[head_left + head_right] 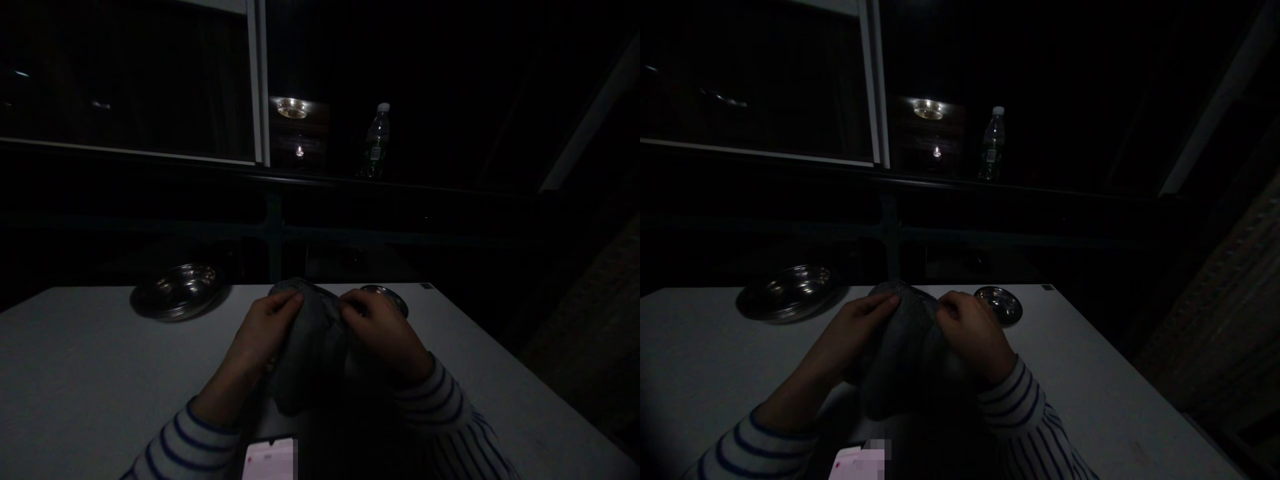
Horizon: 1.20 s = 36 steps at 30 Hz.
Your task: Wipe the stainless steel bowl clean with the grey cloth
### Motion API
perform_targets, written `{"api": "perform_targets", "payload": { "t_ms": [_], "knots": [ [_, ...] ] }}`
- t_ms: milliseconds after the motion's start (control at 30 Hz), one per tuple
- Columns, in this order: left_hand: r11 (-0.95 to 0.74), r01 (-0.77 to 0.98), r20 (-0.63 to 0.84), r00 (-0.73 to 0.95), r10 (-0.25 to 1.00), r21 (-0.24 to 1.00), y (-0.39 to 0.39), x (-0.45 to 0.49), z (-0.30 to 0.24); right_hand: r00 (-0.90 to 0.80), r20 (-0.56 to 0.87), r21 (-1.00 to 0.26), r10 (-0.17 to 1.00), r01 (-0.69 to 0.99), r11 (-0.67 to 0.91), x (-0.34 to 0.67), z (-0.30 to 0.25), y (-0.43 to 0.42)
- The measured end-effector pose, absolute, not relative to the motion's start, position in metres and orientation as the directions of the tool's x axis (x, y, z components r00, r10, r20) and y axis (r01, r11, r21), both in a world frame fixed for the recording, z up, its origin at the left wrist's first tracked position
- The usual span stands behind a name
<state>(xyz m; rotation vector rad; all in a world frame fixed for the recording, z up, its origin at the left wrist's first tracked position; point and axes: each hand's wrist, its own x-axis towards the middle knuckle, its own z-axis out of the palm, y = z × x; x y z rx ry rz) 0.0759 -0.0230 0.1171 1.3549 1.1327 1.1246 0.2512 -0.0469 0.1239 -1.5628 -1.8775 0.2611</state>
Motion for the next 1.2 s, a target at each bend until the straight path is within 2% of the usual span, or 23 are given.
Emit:
{"api": "perform_targets", "payload": {
  "t_ms": [167,333,467,600,667,800,1000,1200],
  "knots": [
    [0.025,-0.084,-0.021,0.055,0.998,0.996,-0.015,0.056,0.123,0.016,0.323,-0.716,0.946,0.658,0.233,0.272,0.121,-0.036],
    [-0.026,-0.135,0.017,-0.067,0.998,0.991,-0.009,0.039,0.126,0.11,0.298,-0.861,0.948,0.46,0.218,0.284,0.121,-0.035],
    [-0.07,-0.093,0.071,0.012,0.997,0.993,-0.005,0.026,0.126,0.166,0.342,-0.873,0.925,0.42,0.247,0.29,0.123,-0.035],
    [-0.163,0.131,0.161,0.031,0.987,0.978,-0.002,0.017,0.125,0.114,0.258,-0.91,0.959,0.362,0.202,0.295,0.125,-0.037],
    [-0.195,0.248,0.199,0.008,0.98,0.949,-0.001,0.014,0.124,0.095,0.242,-0.896,0.966,0.403,0.186,0.296,0.125,-0.037],
    [-0.249,0.36,0.258,0.023,0.966,0.899,0.004,0.01,0.122,0.139,0.359,-0.78,0.923,0.587,0.215,0.3,0.125,-0.033],
    [-0.24,0.414,0.251,0.027,0.968,0.878,0.006,0.004,0.121,0.119,0.438,-0.707,0.891,0.658,0.26,0.309,0.121,-0.03],
    [-0.199,0.266,0.159,0.163,0.974,0.943,0.004,0.003,0.117,0.196,0.308,-0.888,0.931,0.411,0.207,0.306,0.12,-0.03]
  ]
}}
